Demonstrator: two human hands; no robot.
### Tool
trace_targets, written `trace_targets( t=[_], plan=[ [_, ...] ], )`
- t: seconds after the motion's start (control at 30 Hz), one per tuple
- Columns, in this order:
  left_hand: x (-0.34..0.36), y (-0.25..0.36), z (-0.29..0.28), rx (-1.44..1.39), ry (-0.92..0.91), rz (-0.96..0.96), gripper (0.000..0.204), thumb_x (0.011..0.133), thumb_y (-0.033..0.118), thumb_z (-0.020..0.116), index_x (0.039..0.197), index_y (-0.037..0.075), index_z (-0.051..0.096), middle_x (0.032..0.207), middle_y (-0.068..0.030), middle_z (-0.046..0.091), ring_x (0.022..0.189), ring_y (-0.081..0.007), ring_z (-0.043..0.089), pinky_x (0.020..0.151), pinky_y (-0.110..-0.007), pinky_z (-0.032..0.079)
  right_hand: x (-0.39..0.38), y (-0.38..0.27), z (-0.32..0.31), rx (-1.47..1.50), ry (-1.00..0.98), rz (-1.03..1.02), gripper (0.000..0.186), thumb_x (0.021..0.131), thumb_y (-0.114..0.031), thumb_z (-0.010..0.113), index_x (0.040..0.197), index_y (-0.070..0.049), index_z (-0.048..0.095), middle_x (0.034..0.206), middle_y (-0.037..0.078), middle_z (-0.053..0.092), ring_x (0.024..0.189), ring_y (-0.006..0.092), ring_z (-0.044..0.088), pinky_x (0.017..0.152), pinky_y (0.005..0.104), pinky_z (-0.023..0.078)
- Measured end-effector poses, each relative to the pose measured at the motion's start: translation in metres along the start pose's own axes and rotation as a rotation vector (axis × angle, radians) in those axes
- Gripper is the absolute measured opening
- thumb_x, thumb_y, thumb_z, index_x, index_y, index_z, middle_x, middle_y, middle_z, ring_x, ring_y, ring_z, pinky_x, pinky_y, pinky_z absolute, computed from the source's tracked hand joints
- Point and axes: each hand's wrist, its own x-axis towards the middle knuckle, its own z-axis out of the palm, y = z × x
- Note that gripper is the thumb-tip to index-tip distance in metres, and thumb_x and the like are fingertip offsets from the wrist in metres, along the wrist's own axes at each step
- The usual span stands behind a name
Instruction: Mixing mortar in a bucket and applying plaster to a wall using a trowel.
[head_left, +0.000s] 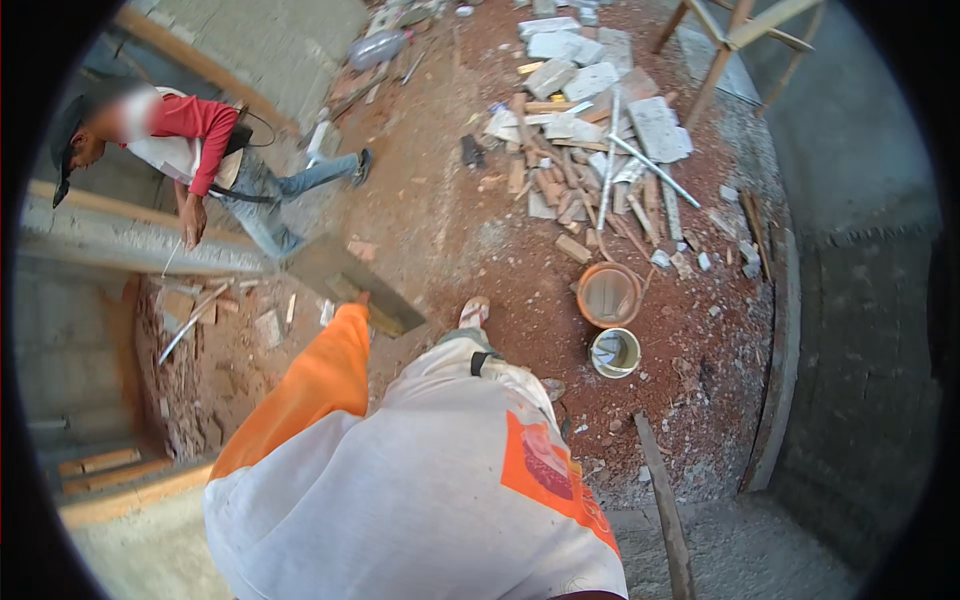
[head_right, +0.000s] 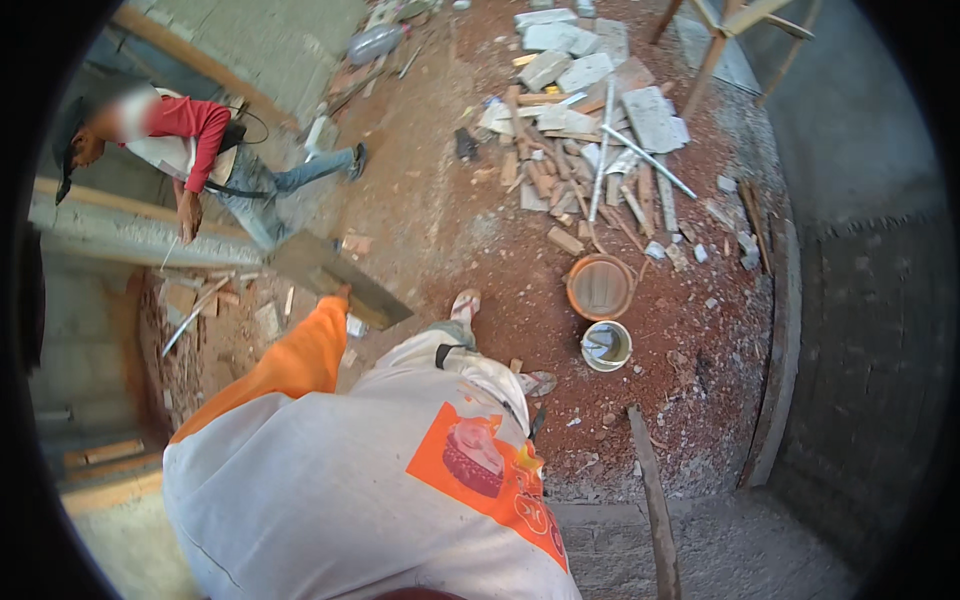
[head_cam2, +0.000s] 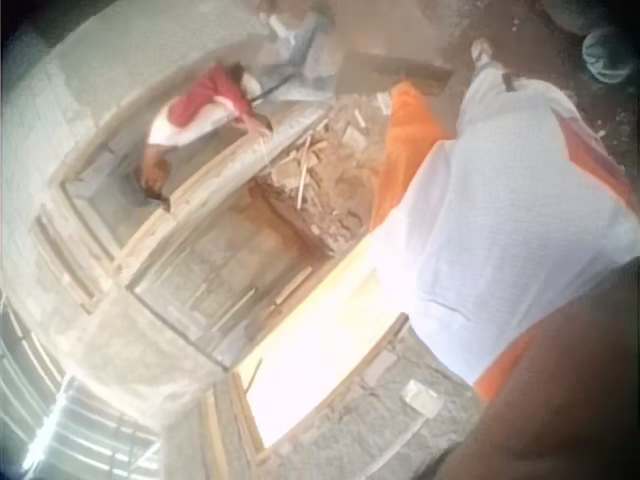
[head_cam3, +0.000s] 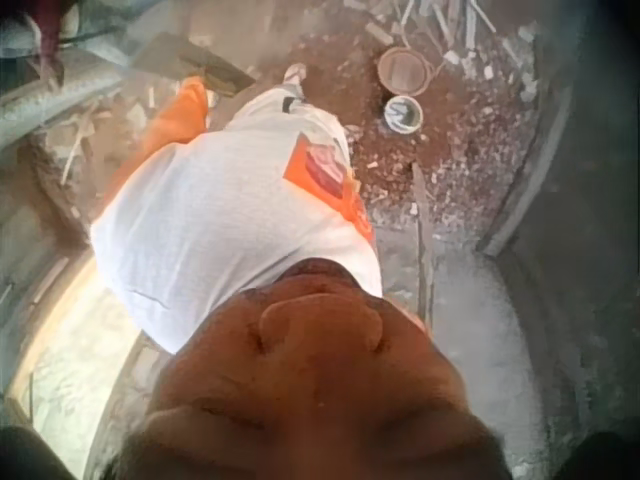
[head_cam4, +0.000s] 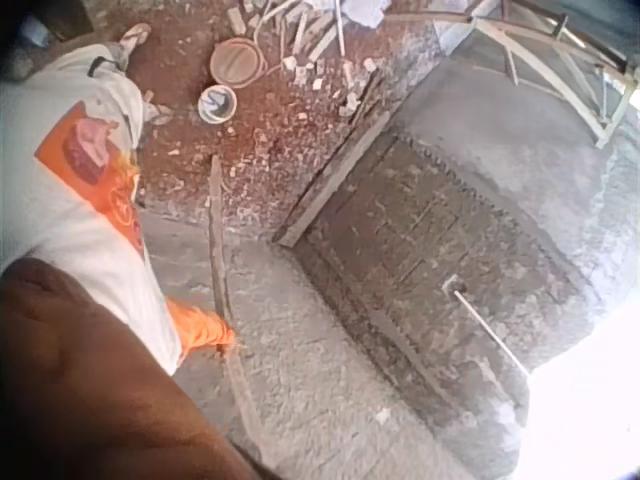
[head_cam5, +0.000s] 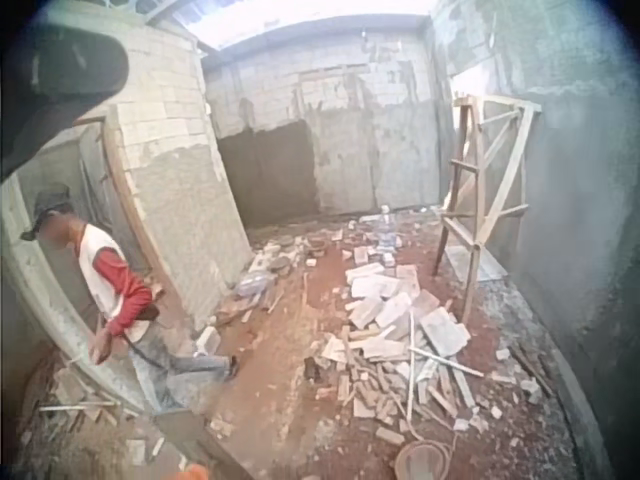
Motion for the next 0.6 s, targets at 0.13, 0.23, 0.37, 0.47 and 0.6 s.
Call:
trace_targets(
  t=[0.13, 0.23, 0.37, 0.47, 0.6],
  plan=[
    [-0.005, 0.090, -0.048, 0.056, 0.017, 0.083, 0.071, 0.071, 0.056, 0.054, 0.113, -0.001, 0.052, 0.112, -0.0200, 0.054, 0.105, -0.0308, 0.049, 0.091, -0.035, 0.035, -0.019, -0.002, -0.011, -0.065, -0.027, 0.006, 0.072, 0.066, -0.041, 0.071, 0.118, 0.002, 0.045, 0.115, 0.020, 0.050, 0.104, 0.0288, 0.050, 0.089, 0.0356, 0.041],
    [0.063, 0.083, -0.111, -0.087, 0.063, -0.009, 0.069, 0.067, 0.058, 0.055, 0.107, 0.002, 0.054, 0.093, -0.0186, 0.059, 0.071, -0.0285, 0.057, 0.067, -0.039, 0.044, -0.068, -0.011, 0.020, -0.087, -0.127, 0.049, 0.070, 0.067, -0.040, 0.070, 0.117, 0.002, 0.046, 0.115, 0.020, 0.051, 0.104, 0.0287, 0.050, 0.089, 0.0355, 0.040],
    [0.145, 0.166, -0.151, -0.167, -0.083, -0.067, 0.065, 0.067, 0.061, 0.054, 0.109, 0.010, 0.051, 0.074, -0.0114, 0.057, 0.047, -0.0197, 0.050, 0.043, -0.035, 0.039, -0.134, 0.010, 0.017, -0.155, -0.169, 0.169, 0.067, 0.068, -0.039, 0.070, 0.116, 0.002, 0.047, 0.115, 0.020, 0.051, 0.104, 0.0285, 0.050, 0.090, 0.0353, 0.040],
    [0.232, 0.207, -0.192, -0.344, -0.284, 0.035, 0.059, 0.074, 0.058, 0.048, 0.117, 0.019, 0.046, 0.088, -0.0096, 0.058, 0.050, -0.0173, 0.051, 0.041, -0.031, 0.038, -0.204, 0.041, 0.005, -0.192, -0.251, 0.329, 0.065, 0.069, -0.038, 0.070, 0.115, 0.002, 0.047, 0.115, 0.019, 0.052, 0.104, 0.0283, 0.050, 0.090, 0.0352, 0.040],
    [0.232, 0.264, -0.112, -0.497, -0.488, 0.120, 0.061, 0.078, 0.058, 0.042, 0.121, 0.015, 0.044, 0.104, -0.0052, 0.051, 0.065, -0.0162, 0.050, 0.054, -0.029, 0.042, -0.276, 0.070, 0.017, 0.113, -0.388, 0.731, 0.063, 0.069, -0.037, 0.069, 0.115, 0.001, 0.049, 0.114, 0.019, 0.052, 0.104, 0.0281, 0.050, 0.090, 0.0350, 0.039]
  ],
)
